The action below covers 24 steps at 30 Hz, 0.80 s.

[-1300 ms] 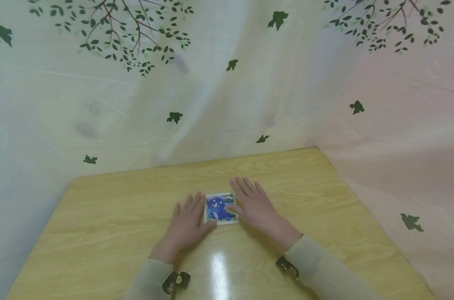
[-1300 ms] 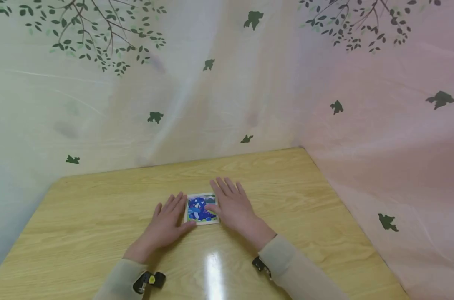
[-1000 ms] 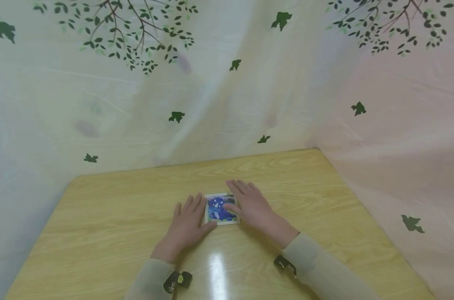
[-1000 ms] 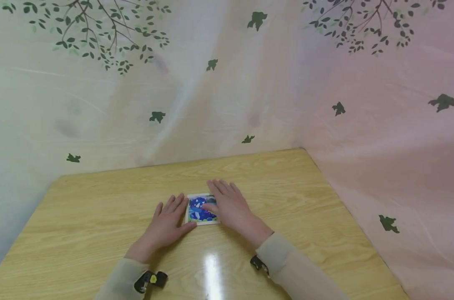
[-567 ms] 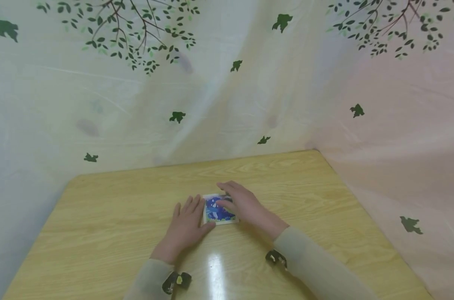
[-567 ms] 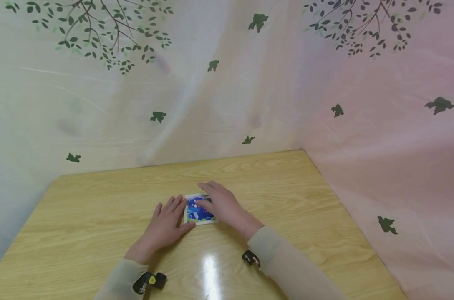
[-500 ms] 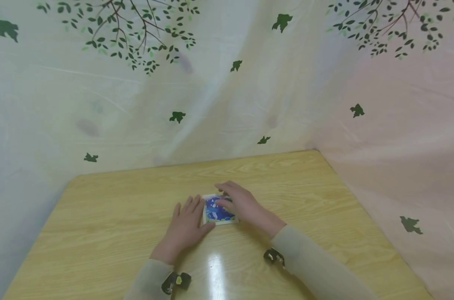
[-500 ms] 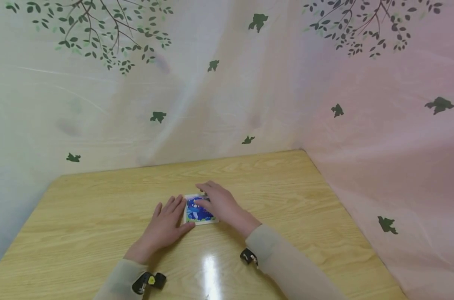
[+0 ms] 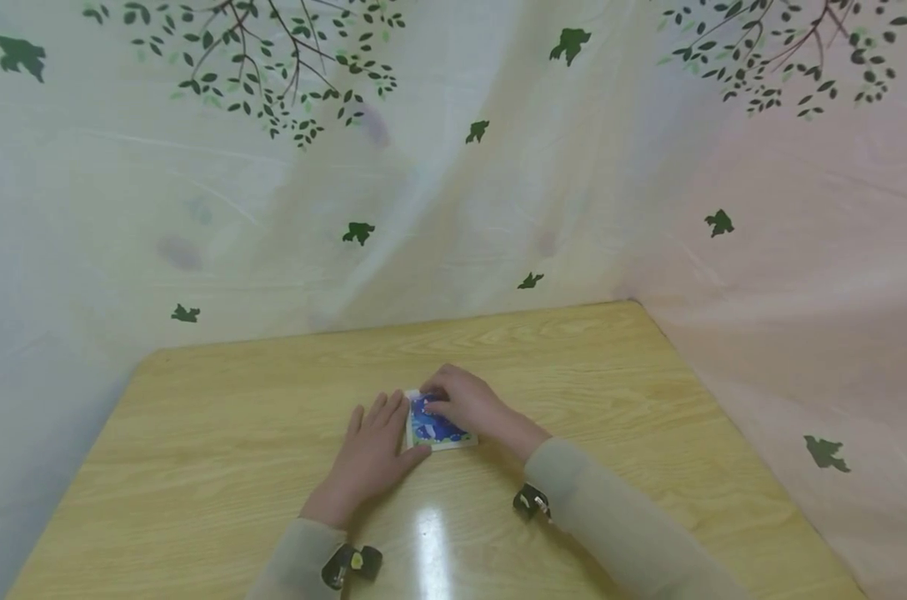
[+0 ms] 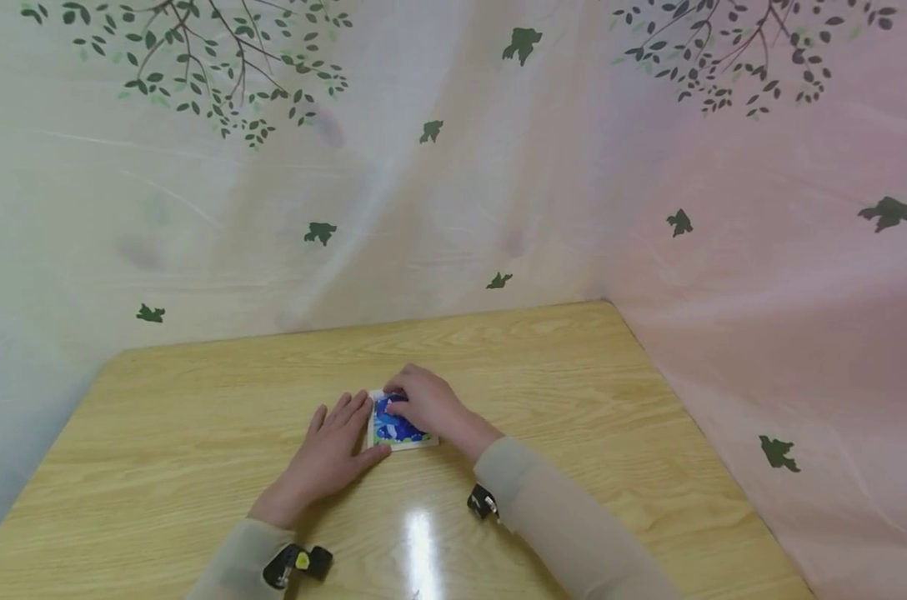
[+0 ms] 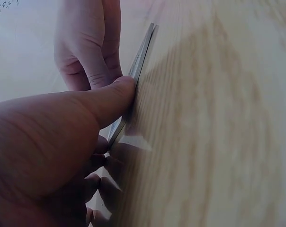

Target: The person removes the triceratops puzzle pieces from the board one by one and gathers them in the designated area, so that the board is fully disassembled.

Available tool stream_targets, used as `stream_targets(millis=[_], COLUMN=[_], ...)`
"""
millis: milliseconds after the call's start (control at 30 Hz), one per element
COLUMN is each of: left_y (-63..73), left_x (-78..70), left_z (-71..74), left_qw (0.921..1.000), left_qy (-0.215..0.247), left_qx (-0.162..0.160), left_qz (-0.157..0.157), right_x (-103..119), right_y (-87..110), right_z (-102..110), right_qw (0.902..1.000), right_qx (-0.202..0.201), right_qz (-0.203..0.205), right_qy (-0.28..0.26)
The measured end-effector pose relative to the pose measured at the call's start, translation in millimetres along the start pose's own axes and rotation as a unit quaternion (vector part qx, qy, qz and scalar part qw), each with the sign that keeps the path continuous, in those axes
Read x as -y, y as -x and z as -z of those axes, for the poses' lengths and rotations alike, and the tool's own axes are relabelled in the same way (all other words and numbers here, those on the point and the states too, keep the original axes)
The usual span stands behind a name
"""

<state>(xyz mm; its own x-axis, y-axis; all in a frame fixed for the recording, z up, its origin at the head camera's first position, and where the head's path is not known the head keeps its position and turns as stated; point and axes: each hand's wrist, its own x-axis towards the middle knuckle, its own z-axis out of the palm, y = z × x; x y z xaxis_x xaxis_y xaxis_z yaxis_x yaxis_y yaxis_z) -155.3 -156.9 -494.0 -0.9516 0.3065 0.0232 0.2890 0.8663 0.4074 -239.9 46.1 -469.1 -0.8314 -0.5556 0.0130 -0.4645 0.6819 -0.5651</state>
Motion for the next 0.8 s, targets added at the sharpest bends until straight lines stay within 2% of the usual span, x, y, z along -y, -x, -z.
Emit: stream_targets(millis=[367,567,667,800], left_y=[-1.5,-2.3,-2.7,-2.9], left_x=[-0.4,0.1,0.9,1.2], left_z=[-0.5,0.5,0.4,1.1], left_qw=[0.9999,0.9999,0.9999,0.9999], left_qy=[-0.006,-0.004,-0.004,0.002], left_qx=[0.009,0.011,0.011,0.009], left_qz=[0.005,0.006,0.005,0.005], right_x=[-5.7,-2.9,1.8,7.3], right_y=[-2.2,-3.8,-5.9,-11.3], right_z=[-4.2,-3.0,-1.4,-1.2], right_qw=[0.9997,0.9996,0.9996,0.9989], right_qx=[0.025,0.026,0.023,0.017], right_qz=[-0.001,0.003,-0.008,-0.043], right_qy=[0.003,0.011,0.016,0.007])
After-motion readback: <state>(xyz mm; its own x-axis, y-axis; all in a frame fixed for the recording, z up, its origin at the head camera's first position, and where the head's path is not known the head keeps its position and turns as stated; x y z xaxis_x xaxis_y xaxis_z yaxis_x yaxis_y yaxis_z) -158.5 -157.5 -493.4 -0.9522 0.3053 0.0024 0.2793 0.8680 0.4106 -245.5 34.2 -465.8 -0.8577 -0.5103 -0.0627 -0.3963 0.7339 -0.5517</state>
